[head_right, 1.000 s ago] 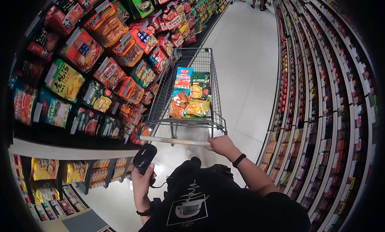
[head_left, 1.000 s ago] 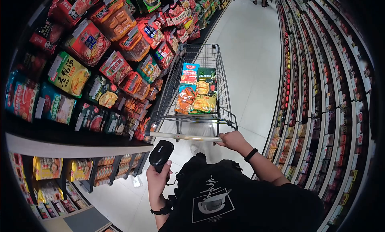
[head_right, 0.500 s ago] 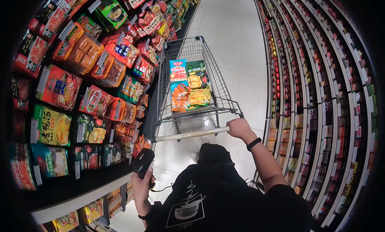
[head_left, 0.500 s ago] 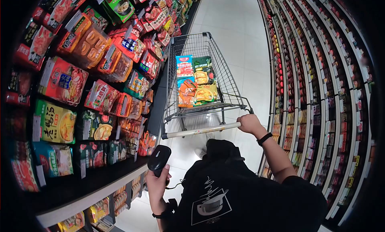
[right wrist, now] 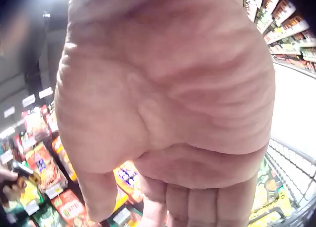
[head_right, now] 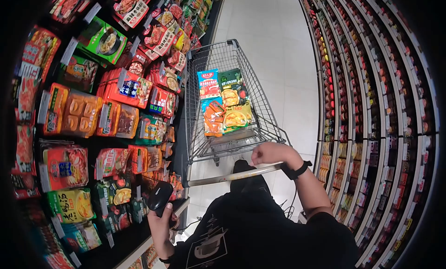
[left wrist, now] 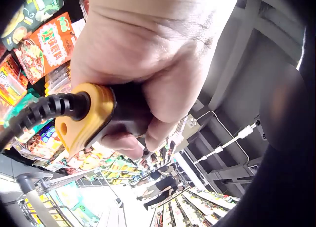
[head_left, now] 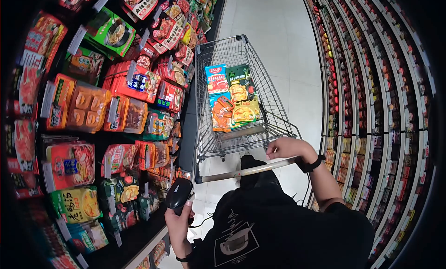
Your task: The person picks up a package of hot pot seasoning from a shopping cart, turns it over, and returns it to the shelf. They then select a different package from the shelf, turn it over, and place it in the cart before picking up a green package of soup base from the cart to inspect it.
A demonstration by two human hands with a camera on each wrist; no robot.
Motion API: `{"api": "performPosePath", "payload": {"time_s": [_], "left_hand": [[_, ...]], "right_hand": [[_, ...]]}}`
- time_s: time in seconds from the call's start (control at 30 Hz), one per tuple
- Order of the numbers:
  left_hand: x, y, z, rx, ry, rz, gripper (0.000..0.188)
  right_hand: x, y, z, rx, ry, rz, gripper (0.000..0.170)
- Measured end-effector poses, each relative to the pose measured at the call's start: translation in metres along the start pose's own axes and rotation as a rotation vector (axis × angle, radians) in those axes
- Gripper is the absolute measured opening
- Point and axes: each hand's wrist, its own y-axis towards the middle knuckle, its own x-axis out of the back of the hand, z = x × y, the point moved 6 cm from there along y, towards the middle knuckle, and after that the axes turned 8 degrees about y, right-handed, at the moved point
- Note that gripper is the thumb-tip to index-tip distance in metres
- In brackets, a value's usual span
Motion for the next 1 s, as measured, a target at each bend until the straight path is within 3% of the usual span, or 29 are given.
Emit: {"api": "performPosePath", "payload": {"time_s": [0.07, 0.13, 0.2, 0.33, 0.4, 0.5, 0.73, 1.0], "left_hand": [[-0.008, 0.017, -0.022, 0.03, 0.038, 0.0, 0.02], [-0.018, 0.032, -0.042, 0.027, 0.017, -0.01, 0.019], [-0.021, 0.042, -0.053, 0.054, 0.013, -0.026, 0.019], [-0.025, 0.061, -0.062, 0.125, 0.023, -0.059, 0.018], [-0.022, 0.069, -0.065, 0.161, 0.03, -0.072, 0.019], [-0.016, 0.079, -0.066, 0.219, 0.019, -0.097, 0.02], [-0.006, 0.089, -0.071, 0.295, 0.039, -0.214, 0.018], [-0.001, 0.098, -0.093, 0.373, 0.162, -0.272, 0.015]], "right_hand": [[0.045, 0.017, 0.022, 0.049, 0.237, 0.055, 0.038], [0.092, 0.04, 0.031, 0.103, 0.601, 0.027, 0.034], [0.14, 0.072, 0.034, 0.085, 0.761, -0.051, 0.032], [0.213, 0.154, 0.009, 0.035, 0.882, -0.317, 0.027], [0.23, 0.193, -0.007, 0.0, 0.905, -0.339, 0.026], [0.234, 0.253, -0.039, -0.059, 1.03, -0.339, 0.026], [0.187, 0.367, -0.144, -0.386, 0.996, -0.309, 0.022], [0.199, 0.435, -0.199, -0.485, 0.905, -0.505, 0.017]]}}
